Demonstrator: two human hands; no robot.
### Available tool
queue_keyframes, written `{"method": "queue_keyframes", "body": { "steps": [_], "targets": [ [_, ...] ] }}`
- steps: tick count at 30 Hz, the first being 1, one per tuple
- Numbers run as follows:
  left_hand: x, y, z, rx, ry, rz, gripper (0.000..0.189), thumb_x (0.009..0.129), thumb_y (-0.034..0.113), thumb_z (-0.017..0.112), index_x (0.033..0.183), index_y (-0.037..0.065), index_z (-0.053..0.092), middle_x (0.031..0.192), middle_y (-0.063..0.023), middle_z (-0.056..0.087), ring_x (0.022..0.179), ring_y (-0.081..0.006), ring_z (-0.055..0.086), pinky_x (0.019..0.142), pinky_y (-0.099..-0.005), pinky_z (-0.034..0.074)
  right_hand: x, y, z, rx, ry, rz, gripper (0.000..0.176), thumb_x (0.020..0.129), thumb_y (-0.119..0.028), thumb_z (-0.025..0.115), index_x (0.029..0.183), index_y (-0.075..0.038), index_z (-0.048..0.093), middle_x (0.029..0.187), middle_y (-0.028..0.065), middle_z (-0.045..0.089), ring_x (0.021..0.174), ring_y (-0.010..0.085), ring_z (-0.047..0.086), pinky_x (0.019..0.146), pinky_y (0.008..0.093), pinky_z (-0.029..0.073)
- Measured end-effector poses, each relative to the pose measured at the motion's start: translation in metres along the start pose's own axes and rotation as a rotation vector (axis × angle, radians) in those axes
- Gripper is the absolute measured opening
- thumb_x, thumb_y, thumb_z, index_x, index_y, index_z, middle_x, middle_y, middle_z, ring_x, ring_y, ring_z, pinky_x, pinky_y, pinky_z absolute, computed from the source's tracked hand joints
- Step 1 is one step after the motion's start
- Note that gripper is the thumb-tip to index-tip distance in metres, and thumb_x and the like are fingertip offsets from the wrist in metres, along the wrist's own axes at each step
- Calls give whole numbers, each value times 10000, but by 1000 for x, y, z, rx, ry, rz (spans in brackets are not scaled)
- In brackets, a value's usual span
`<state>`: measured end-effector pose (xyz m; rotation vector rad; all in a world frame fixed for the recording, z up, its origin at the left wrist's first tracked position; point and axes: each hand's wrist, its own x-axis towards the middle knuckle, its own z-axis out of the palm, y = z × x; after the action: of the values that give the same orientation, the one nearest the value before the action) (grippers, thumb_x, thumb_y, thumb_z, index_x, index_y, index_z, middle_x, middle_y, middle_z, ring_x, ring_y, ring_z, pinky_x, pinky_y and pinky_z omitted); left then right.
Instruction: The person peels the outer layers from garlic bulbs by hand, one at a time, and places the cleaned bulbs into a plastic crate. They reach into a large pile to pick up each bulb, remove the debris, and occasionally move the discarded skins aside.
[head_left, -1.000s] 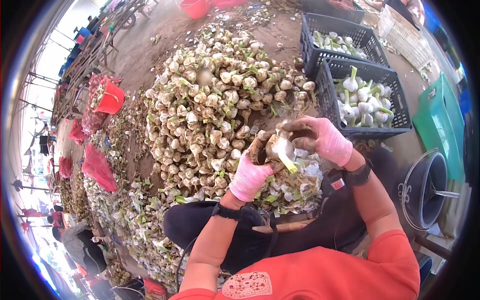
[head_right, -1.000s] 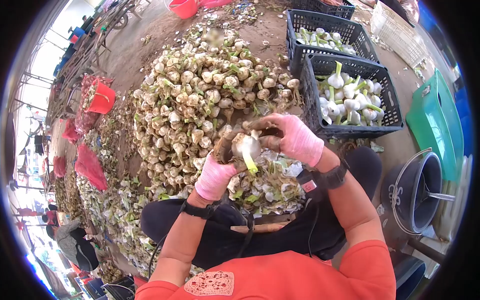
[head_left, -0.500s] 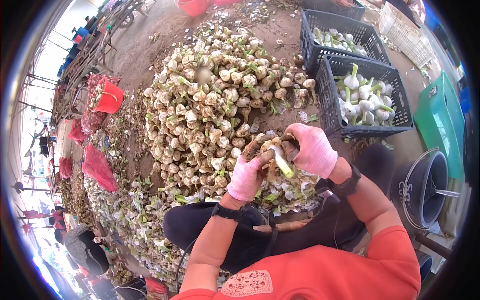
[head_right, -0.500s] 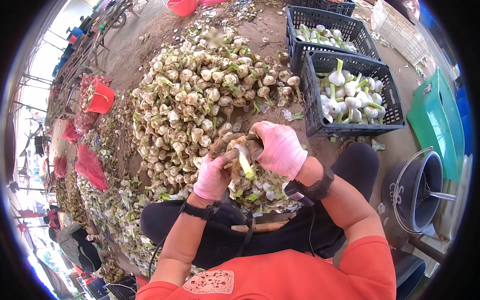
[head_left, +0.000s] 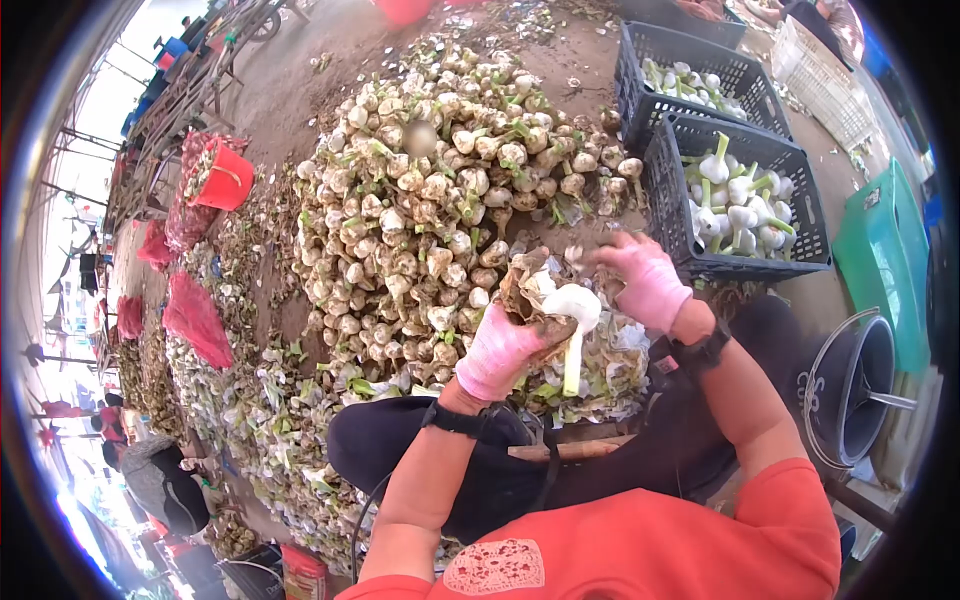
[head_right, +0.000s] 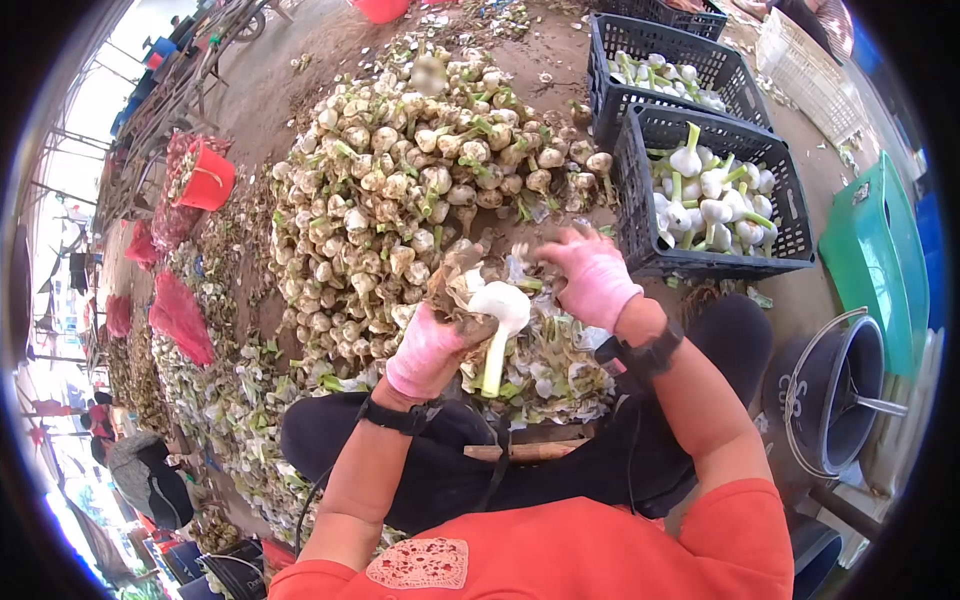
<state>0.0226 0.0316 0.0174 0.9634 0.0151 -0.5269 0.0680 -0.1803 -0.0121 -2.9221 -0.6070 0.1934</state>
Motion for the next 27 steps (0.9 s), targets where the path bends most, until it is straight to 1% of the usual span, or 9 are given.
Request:
{"method": "queue_keyframes", "body": {
  "steps": [3,4,6,7,14,16,20,23,27],
  "targets": [
    [4,-4,5,262,115,151,697,708,13,768,1303,48,407,1128,-57,594,1027,-151,579,876,-299,489,-6,-1,-31,1239,-209,160,470,795,-183,684,1220,-41,539,1291,114,497,1172,244,501,960,364,433],
    [7,-7,2,261,114,153,697,708,13,768,1303,48,407,1128,-57,594,1027,-151,579,876,-299,489,-8,-3,-28,1237,-208,159,470,795,-183,684,1220,-41,539,1291,114,497,1172,244,501,960,364,433],
    [14,-13,-3,325,105,264,596,719,29,768,1236,28,472,1087,-58,616,1004,-153,590,878,-299,491,-9,-5,-18,1671,-247,-225,627,851,-265,662,1348,-6,380,1293,119,489,1166,180,491,933,319,444],
    [14,-11,2,327,143,273,487,748,43,750,1172,10,513,1065,-53,629,975,-144,598,870,-286,491,-8,-10,-21,1593,-299,-249,690,888,-282,618,1415,-28,252,1277,101,491,1143,172,493,924,307,443],
    [22,-41,-21,351,347,337,338,825,-9,638,1145,-31,533,1117,-109,598,1009,-157,579,895,-258,468,-13,-25,-16,1590,-426,52,580,866,-173,636,1352,-18,361,1261,102,508,1092,135,518,867,293,471],
    [27,-50,-33,524,397,300,326,823,-60,567,1147,-54,526,1149,-134,578,1033,-176,570,920,-262,450,-13,-19,-7,1452,-336,-200,497,890,-259,612,1282,1,450,1095,79,592,872,98,580,672,227,466],
    [34,-67,-50,756,395,319,379,707,-78,582,1083,-29,599,1105,-202,581,988,-290,603,853,-306,477,-20,-10,-19,1232,-148,-361,376,889,-91,559,1241,18,488,1139,101,599,928,162,613,777,302,523],
    [32,-70,-51,1508,255,-14,359,736,13,614,1091,63,609,1072,-160,569,938,-322,595,815,-331,498,-14,0,-20,2335,-459,202,296,923,-117,480,1175,34,515,1056,122,617,789,149,619,664,261,532],
    [23,-71,-44,1673,-2,-299,554,717,101,649,1252,86,505,1167,-196,535,1041,-348,562,884,-383,466,-1,42,3,2940,9,172,253,944,-116,462,1116,52,544,878,65,583,717,132,559,665,252,514]
  ]
}}
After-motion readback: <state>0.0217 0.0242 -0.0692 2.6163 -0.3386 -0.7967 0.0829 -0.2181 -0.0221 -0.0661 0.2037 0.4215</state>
